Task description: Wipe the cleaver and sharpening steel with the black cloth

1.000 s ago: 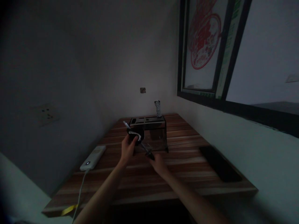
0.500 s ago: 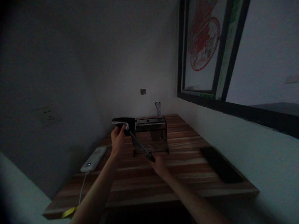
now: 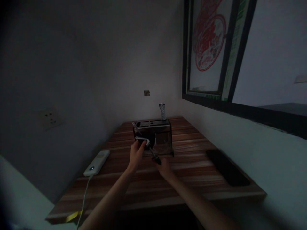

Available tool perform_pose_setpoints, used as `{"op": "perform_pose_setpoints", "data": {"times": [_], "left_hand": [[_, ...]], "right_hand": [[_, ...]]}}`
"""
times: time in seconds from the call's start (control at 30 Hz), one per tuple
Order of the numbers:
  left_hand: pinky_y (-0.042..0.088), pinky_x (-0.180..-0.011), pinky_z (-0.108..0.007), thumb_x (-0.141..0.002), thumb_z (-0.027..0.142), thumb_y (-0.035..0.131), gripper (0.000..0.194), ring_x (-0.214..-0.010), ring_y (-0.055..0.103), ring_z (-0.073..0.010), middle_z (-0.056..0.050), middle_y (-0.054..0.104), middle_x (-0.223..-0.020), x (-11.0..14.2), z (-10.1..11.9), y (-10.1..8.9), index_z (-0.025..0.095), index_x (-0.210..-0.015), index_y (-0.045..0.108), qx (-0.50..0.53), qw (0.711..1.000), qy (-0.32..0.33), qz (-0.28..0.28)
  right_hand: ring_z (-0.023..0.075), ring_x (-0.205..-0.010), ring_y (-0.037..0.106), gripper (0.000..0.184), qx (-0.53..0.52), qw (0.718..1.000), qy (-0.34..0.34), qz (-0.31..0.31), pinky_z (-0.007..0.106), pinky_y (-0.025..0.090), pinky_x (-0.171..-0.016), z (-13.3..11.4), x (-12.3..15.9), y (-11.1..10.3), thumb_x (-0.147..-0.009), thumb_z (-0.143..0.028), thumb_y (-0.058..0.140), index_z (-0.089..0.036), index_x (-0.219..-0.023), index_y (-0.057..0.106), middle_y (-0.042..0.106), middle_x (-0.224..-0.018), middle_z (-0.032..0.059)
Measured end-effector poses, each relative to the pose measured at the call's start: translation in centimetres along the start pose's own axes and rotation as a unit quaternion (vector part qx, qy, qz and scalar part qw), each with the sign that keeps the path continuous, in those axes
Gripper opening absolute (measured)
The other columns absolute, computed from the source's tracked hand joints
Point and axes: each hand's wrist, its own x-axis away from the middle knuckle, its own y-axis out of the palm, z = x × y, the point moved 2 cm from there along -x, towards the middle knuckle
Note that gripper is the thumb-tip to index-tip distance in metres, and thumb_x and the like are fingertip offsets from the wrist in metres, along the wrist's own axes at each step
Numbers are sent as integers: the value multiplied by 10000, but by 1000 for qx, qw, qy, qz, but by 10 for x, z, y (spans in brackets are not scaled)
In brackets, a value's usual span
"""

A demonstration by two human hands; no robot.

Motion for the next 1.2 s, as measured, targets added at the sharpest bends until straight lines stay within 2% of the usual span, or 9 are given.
{"op": "perform_pose_setpoints", "data": {"times": [0.17,0.27,0.37,0.5,0.63,0.83,1.03,1.2], "left_hand": [[456,-741,-263,-734,310,593,259,-853,606,-195,-82,672,-902,25,-15,18,128,-916,622,-48,993,-29,-107],[446,-792,-272,-734,291,588,321,-932,585,-198,-85,646,-1006,30,-20,20,141,-1018,582,-29,991,-29,-131],[442,-807,-274,-734,287,585,347,-936,578,-190,-81,635,-1018,31,-28,19,145,-1050,554,-6,989,-38,-141],[443,-804,-279,-714,289,606,354,-915,578,-188,-80,632,-997,31,-37,18,141,-1031,549,1,990,-54,-132],[432,-817,-276,-732,311,590,346,-930,570,-185,-72,629,-1002,32,-38,17,151,-1037,553,-2,990,-46,-134],[448,-756,-275,-769,337,536,282,-839,593,-181,-66,653,-897,33,-38,16,141,-970,566,-43,993,-32,-109],[455,-705,-283,-751,333,572,258,-770,612,-189,-71,667,-831,29,-28,9,142,-924,570,-137,986,-3,-98],[461,-678,-264,-743,318,590,237,-772,623,-191,-68,677,-842,24,-17,3,156,-916,594,-147,985,9,-89]], "right_hand": [[203,-656,585,216,-5,1000,-9,11,287,457,-589,-1,1,-5,-719,-333,518,-154,-722,639,617,-631,28],[218,-713,596,193,-6,1000,-12,10,305,468,-624,-1,1,-5,-712,-281,504,-154,-744,646,639,-668,36],[226,-731,605,197,-7,1000,-16,0,322,474,-645,0,0,-4,-711,-258,502,-146,-772,653,655,-681,42],[233,-767,610,223,-9,1000,-23,-12,333,475,-675,1,0,-3,-722,-262,503,-137,-827,655,669,-716,48],[221,-702,605,223,-4,1000,-20,-16,316,469,-634,0,0,-3,-727,-268,505,-132,-823,654,656,-674,37],[179,-591,571,183,11,1000,-20,-12,274,442,-562,-1,1,-2,-713,-208,496,-131,-759,655,629,-611,16],[192,-655,587,201,14,999,-47,-16,281,445,-602,-3,-1,-3,-723,-212,490,-135,-783,665,651,-671,24],[207,-701,604,196,17,998,-56,-8,285,448,-623,-7,-2,-3,-740,-234,506,-148,-797,672,666,-707,37]]}}
